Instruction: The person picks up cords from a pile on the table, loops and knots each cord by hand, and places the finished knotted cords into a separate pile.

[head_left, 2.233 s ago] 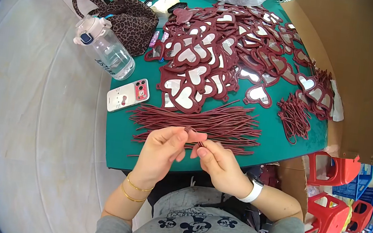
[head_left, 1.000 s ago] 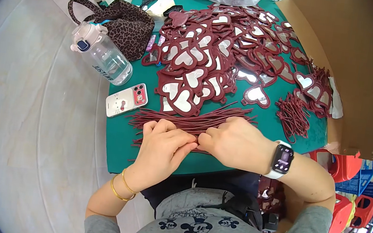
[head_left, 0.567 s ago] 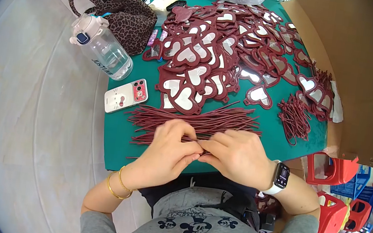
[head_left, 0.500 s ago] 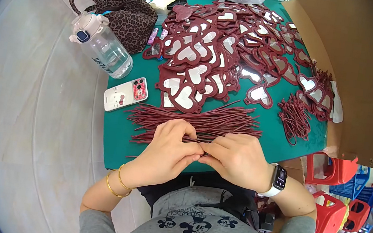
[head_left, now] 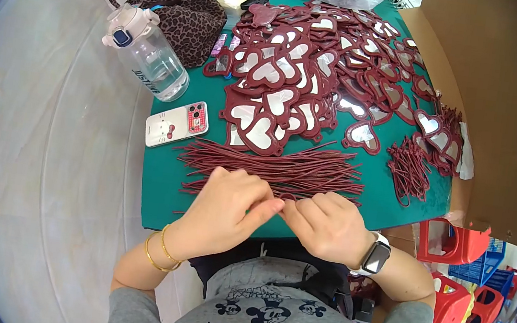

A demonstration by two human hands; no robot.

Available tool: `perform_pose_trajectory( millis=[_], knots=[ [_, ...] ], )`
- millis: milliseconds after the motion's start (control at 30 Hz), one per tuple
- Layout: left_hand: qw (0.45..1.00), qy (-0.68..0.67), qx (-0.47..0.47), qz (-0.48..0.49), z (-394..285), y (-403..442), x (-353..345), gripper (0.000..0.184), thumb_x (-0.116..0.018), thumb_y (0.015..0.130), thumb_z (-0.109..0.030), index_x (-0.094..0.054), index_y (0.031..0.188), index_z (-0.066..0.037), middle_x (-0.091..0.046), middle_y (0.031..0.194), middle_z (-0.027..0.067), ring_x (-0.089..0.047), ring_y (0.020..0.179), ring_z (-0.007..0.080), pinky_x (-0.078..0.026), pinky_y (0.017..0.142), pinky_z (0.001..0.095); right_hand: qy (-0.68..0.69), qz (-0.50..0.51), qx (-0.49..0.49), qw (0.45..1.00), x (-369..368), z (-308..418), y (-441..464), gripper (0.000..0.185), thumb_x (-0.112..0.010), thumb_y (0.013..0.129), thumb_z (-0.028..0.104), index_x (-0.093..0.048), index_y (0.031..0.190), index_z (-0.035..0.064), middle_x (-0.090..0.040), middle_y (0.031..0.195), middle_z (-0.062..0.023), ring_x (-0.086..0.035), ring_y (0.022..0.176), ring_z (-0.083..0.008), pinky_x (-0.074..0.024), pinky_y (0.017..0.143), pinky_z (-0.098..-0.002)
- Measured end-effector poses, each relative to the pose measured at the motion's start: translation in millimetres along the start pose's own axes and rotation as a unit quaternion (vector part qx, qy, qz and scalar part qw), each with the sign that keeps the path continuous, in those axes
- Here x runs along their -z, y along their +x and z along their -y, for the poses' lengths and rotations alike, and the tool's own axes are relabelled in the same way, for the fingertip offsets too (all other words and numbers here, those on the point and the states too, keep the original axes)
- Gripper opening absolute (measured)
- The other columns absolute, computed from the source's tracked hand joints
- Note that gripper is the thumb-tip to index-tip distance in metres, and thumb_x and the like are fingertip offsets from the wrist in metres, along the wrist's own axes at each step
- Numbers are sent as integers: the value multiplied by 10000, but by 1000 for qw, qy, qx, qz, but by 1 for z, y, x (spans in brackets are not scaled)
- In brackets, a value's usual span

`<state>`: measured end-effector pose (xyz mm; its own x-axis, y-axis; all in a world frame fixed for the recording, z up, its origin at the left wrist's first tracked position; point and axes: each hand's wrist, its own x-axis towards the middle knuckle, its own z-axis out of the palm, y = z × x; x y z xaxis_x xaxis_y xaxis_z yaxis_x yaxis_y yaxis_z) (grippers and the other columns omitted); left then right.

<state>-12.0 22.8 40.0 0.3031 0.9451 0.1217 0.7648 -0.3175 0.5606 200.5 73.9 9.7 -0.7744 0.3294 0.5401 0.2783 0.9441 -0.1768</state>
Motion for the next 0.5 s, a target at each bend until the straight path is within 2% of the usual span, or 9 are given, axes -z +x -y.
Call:
perform_pose_trajectory(
  millis=[100, 133, 233, 267, 367, 400, 433, 500],
  knots=[
    [996, -88, 14, 24, 7, -1, -9, 162, -605, 951, -184, -612, 835, -70, -537, 732, 47, -502, 720, 238, -323, 709, 382, -114, -18, 54, 992, 1, 1, 4, 208, -670, 749, 128, -668, 915, 1, -540, 738, -25, -543, 647, -165, -453, 577, -304],
    [996, -88, 15, 24, 7, -1, -13, 162, -605, 951, -184, -612, 835, -70, -537, 732, 47, -502, 720, 238, -323, 709, 382, -114, -18, 54, 992, 0, 1, 4, 208, -670, 749, 128, -668, 915, 1, -540, 738, -25, -543, 647, -165, -453, 577, -304],
    [993, -42, 6, -113, 3, -2, -31, 161, -591, 954, -175, -611, 830, -76, -544, 750, 42, -505, 730, 237, -326, 716, 378, -18, -54, -71, 996, -10, 6, 3, 135, -736, 812, 55, -696, 932, 8, -605, 743, -58, -564, 601, -210, -457, 548, -313],
    [992, -42, 9, -115, 4, -3, -38, 161, -591, 954, -175, -611, 830, -76, -544, 750, 42, -505, 730, 237, -326, 716, 378, -17, -53, -69, 996, -16, 8, 3, 135, -736, 812, 55, -696, 932, 8, -605, 743, -58, -564, 601, -210, -457, 548, -313],
    [975, -27, 19, -220, 8, -7, -62, 152, -586, 950, -167, -610, 825, -85, -549, 757, 38, -507, 736, 234, -325, 718, 377, 162, -104, -238, 952, -35, 20, -3, 151, -705, 878, 65, -710, 1005, -16, -671, 785, -78, -631, 655, -187, -491, 577, -286],
    [975, -26, 22, -221, 10, -8, -67, 152, -586, 950, -167, -610, 825, -85, -549, 757, 38, -507, 736, 234, -325, 718, 377, 164, -102, -237, 952, -38, 24, -5, 151, -705, 878, 65, -710, 1005, -16, -671, 785, -78, -631, 655, -187, -491, 577, -286],
    [974, -23, 26, -225, 11, -10, -71, 146, -586, 947, -167, -609, 827, -87, -550, 762, 38, -508, 740, 234, -325, 721, 378, 249, -90, -312, 913, -42, 29, -8, 158, -694, 900, 74, -709, 1025, -22, -687, 805, -81, -647, 682, -176, -506, 595, -280],
    [972, -19, 33, -230, 12, -14, -78, 134, -587, 941, -166, -608, 832, -92, -551, 771, 38, -510, 747, 233, -325, 727, 379, 405, -60, -449, 794, -47, 36, -13, 177, -671, 943, 90, -708, 1064, -33, -719, 845, -87, -680, 734, -154, -538, 632, -267]
  ],
)
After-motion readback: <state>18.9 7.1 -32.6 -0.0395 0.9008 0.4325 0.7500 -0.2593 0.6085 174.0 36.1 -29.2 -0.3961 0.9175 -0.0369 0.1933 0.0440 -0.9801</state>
